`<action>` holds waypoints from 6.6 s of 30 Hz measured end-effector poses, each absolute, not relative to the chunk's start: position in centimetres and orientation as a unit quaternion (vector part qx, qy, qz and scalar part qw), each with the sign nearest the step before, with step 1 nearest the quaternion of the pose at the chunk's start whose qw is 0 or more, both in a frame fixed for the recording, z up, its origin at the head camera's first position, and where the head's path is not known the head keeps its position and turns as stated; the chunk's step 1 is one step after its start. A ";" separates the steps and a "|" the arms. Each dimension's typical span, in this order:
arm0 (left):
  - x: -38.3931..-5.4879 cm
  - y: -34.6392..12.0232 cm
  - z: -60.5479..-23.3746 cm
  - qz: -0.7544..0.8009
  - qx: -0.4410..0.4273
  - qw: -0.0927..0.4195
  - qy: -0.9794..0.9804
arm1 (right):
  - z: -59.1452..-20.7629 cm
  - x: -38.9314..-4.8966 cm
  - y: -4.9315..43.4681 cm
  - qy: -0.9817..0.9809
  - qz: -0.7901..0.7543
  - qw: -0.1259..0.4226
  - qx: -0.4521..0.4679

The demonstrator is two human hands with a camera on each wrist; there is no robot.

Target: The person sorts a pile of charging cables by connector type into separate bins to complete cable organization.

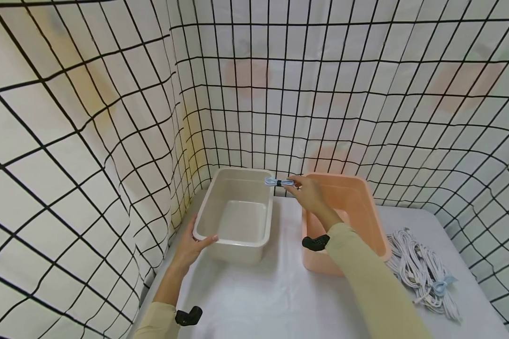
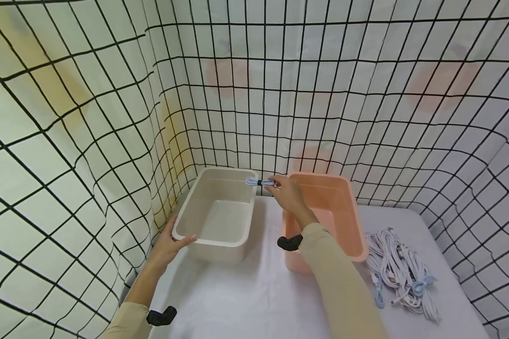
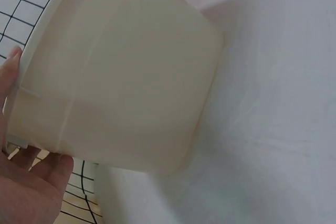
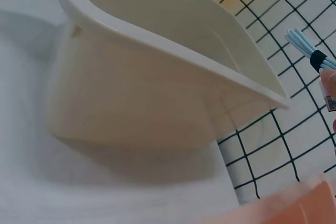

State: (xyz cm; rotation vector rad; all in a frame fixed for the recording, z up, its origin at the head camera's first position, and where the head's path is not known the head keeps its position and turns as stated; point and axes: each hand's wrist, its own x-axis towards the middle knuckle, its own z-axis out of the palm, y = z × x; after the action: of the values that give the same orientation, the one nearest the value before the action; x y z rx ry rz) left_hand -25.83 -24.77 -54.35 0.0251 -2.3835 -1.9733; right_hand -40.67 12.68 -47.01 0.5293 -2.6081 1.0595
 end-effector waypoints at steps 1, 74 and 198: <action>-25.9 -24.7 -54.4 -0.640 0.008 0.022 -0.768 | -47.1 -40.7 12.4 -0.901 0.369 0.137 0.182; -25.8 -24.4 -53.7 -0.641 0.036 0.020 -0.767 | -45.0 -40.8 9.7 -0.891 0.411 0.023 0.189; -24.7 -24.0 -52.2 -0.634 0.057 -0.027 -0.770 | -51.4 -22.3 37.3 -0.915 0.362 0.155 0.083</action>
State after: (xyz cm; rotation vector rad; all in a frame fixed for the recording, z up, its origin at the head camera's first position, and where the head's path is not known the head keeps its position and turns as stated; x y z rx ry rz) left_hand -24.66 -24.00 -52.17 0.1837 -2.4630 -2.0280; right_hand -22.27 37.26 -51.44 0.2365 -2.6229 1.0381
